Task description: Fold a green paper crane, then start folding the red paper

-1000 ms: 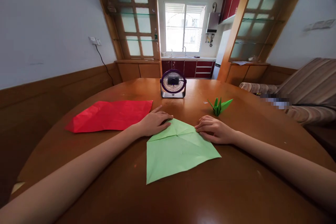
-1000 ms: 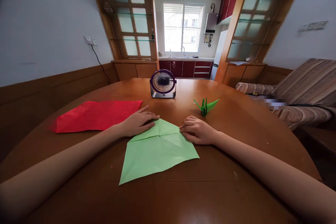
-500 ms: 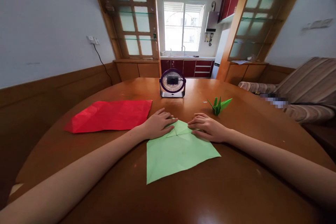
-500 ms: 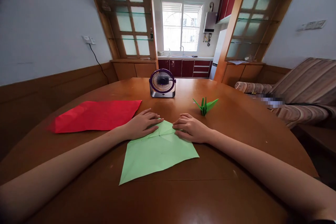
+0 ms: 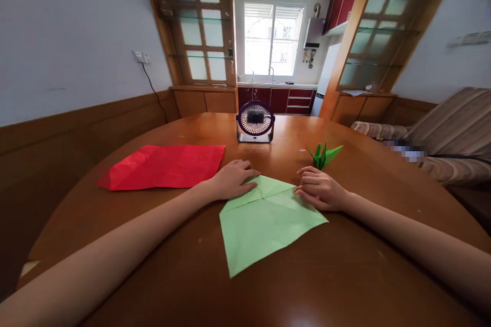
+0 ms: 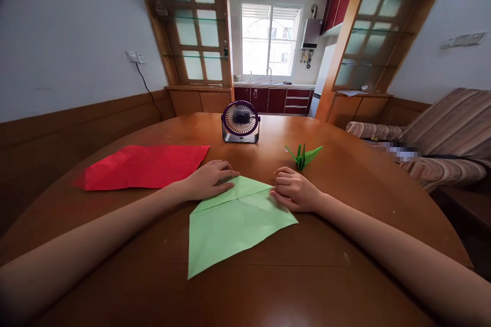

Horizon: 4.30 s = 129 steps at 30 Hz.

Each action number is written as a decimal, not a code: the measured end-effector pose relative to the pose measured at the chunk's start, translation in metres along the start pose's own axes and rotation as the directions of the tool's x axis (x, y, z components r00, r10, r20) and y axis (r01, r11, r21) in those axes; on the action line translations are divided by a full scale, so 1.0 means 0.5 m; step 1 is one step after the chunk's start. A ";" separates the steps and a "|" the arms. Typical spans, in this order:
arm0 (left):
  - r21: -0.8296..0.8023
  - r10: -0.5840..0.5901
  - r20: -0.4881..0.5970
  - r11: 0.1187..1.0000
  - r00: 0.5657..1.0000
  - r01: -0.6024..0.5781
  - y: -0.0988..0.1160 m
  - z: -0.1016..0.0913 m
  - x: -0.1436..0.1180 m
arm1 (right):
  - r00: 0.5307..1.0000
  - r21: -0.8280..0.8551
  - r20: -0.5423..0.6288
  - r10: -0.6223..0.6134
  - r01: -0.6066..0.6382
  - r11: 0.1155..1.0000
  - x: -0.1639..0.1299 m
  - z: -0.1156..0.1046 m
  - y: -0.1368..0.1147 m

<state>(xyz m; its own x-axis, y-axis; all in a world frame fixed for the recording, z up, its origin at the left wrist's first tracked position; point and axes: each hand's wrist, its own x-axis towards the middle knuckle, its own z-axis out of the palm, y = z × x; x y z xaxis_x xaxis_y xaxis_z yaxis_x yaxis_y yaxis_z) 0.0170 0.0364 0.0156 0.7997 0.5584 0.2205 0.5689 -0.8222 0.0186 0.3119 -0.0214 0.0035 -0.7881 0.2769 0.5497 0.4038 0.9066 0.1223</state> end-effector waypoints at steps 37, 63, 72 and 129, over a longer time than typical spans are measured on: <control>-0.692 -0.592 0.230 0.459 0.773 0.558 -0.031 -0.011 0.019 | 0.971 0.065 0.080 0.226 -0.232 0.971 0.079 0.038 -0.023; -0.190 0.064 0.079 0.981 0.995 -0.048 0.012 -0.043 -0.088 | 0.998 0.206 0.020 0.054 -0.057 0.977 0.042 0.039 -0.024; -0.130 0.141 -0.048 0.981 0.989 -0.146 0.029 -0.022 -0.082 | 0.982 0.332 0.041 0.183 -0.186 0.925 0.036 0.025 -0.018; -0.154 -0.020 0.171 0.987 0.985 0.046 0.099 0.036 -0.015 | 0.828 0.254 0.052 0.558 -0.551 0.795 0.034 0.048 -0.004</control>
<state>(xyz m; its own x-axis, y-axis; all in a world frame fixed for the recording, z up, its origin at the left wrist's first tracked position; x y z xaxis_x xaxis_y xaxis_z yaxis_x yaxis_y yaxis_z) 0.0423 -0.0065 -0.0026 0.8095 0.5851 0.0497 0.5691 -0.8026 0.1787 0.2866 -0.0110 -0.0072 -0.4516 0.7518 0.4805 0.6377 0.6487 -0.4155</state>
